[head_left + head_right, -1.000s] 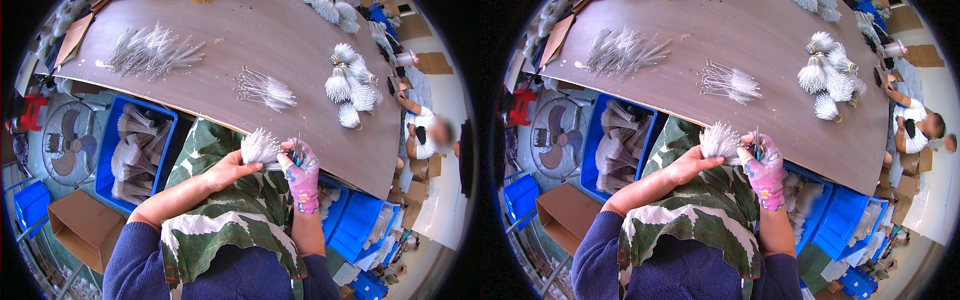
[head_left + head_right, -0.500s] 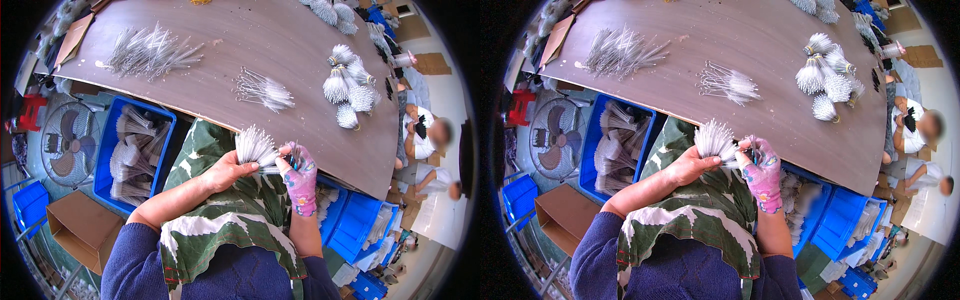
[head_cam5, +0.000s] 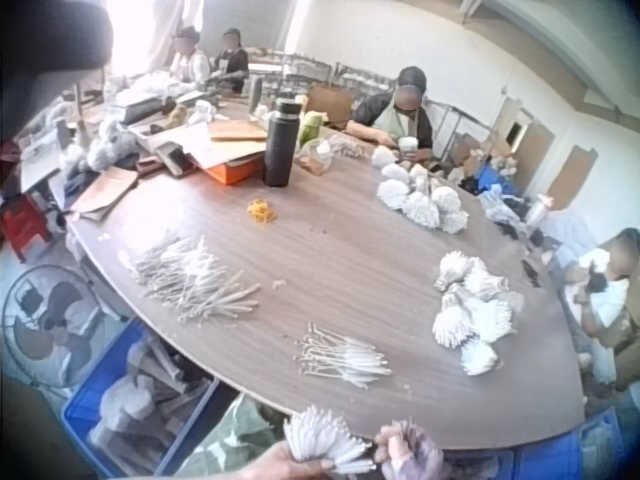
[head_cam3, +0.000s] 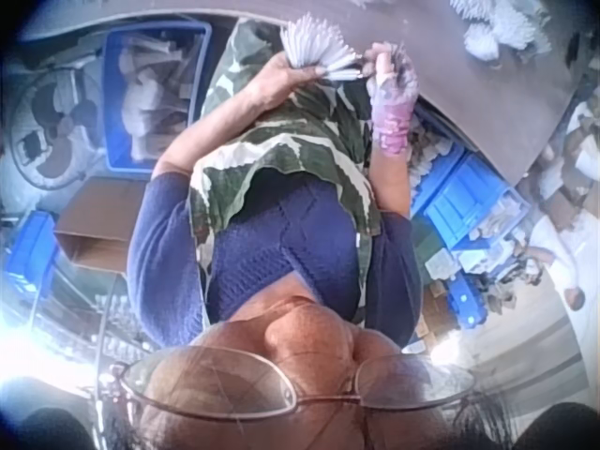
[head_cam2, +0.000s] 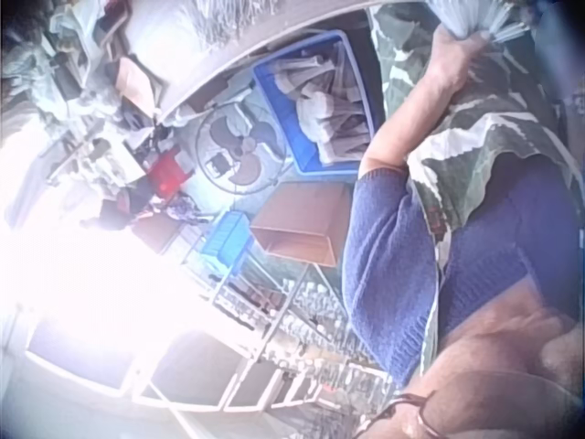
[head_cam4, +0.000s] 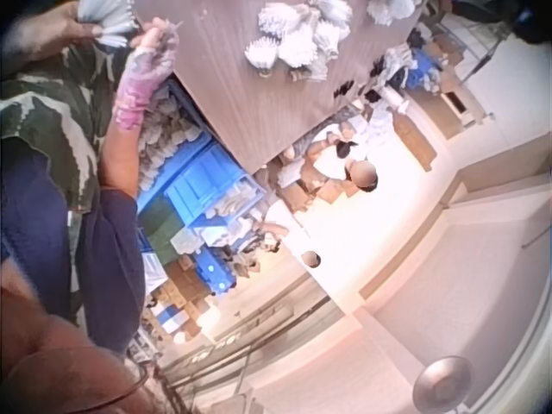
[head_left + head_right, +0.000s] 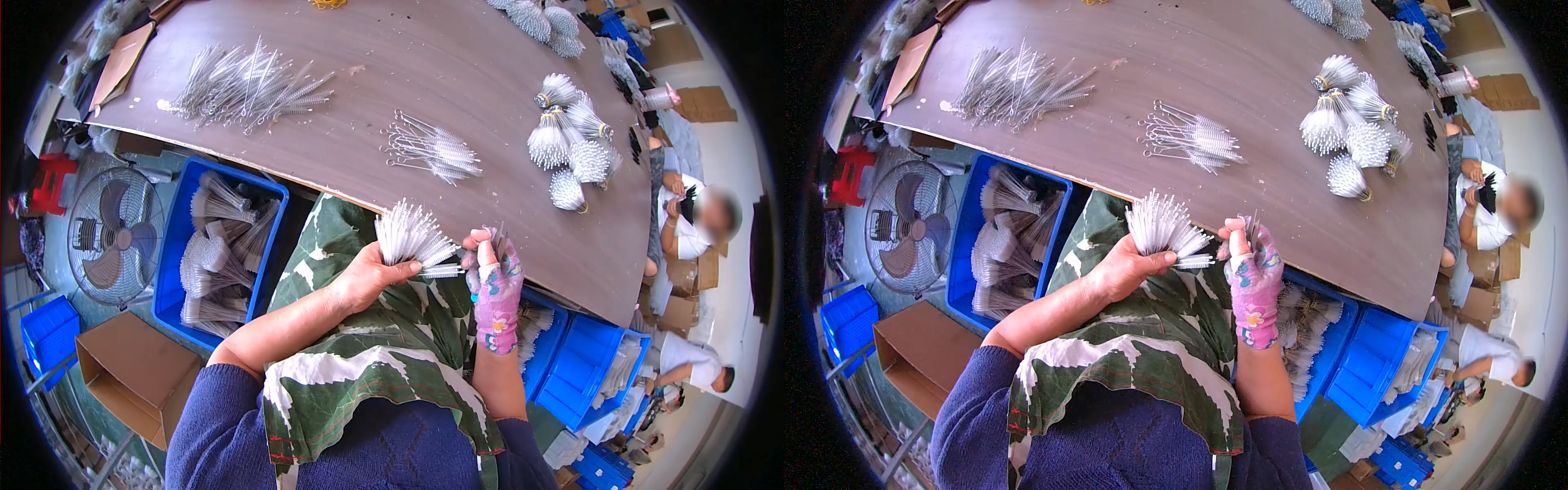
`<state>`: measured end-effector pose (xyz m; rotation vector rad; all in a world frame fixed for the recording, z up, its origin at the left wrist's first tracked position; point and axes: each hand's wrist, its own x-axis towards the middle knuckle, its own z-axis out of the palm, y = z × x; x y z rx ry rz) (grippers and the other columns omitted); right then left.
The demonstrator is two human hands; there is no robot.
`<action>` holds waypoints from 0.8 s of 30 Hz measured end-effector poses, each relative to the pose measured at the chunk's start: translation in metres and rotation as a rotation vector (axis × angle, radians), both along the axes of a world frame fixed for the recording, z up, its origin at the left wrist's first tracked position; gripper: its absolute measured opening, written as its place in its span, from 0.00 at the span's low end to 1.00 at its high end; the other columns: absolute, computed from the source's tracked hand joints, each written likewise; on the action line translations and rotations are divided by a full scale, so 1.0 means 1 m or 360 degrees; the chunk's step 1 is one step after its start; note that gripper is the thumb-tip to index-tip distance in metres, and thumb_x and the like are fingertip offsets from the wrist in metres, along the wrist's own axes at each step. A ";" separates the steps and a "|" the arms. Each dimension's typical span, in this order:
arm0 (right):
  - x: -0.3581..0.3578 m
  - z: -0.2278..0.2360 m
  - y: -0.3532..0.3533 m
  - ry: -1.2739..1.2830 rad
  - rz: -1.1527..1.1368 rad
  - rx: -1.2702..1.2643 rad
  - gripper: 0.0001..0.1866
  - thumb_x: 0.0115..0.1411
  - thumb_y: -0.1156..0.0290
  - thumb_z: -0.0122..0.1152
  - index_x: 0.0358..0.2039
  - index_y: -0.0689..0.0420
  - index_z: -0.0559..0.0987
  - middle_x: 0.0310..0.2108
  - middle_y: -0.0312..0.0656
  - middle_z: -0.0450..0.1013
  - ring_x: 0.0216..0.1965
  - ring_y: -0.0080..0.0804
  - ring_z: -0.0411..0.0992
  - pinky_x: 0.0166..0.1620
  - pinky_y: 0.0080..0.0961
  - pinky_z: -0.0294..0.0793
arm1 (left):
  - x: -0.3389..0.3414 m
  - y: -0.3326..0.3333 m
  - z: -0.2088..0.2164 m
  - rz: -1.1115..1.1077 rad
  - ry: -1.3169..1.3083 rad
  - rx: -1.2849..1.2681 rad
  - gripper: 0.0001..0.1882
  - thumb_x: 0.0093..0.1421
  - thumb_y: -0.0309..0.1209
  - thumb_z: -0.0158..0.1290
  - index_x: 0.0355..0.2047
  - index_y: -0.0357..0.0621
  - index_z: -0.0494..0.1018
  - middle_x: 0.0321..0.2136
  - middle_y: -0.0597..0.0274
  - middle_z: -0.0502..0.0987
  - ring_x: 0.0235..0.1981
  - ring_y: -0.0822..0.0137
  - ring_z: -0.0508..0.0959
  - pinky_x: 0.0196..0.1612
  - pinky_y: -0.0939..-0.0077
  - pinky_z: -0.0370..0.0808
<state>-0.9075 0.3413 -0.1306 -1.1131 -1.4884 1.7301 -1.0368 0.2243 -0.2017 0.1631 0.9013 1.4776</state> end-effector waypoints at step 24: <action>-0.009 0.001 -0.013 -0.0026 0.0251 0.0301 0.11 0.50 0.81 0.59 0.36 0.62 0.71 0.32 0.36 0.71 0.34 0.20 0.68 0.41 0.17 0.67 | 0.009 -0.002 -0.002 -0.0058 -0.0045 0.0230 0.18 0.59 0.35 0.51 0.48 0.44 0.65 0.39 0.68 0.72 0.38 0.77 0.69 0.42 0.78 0.67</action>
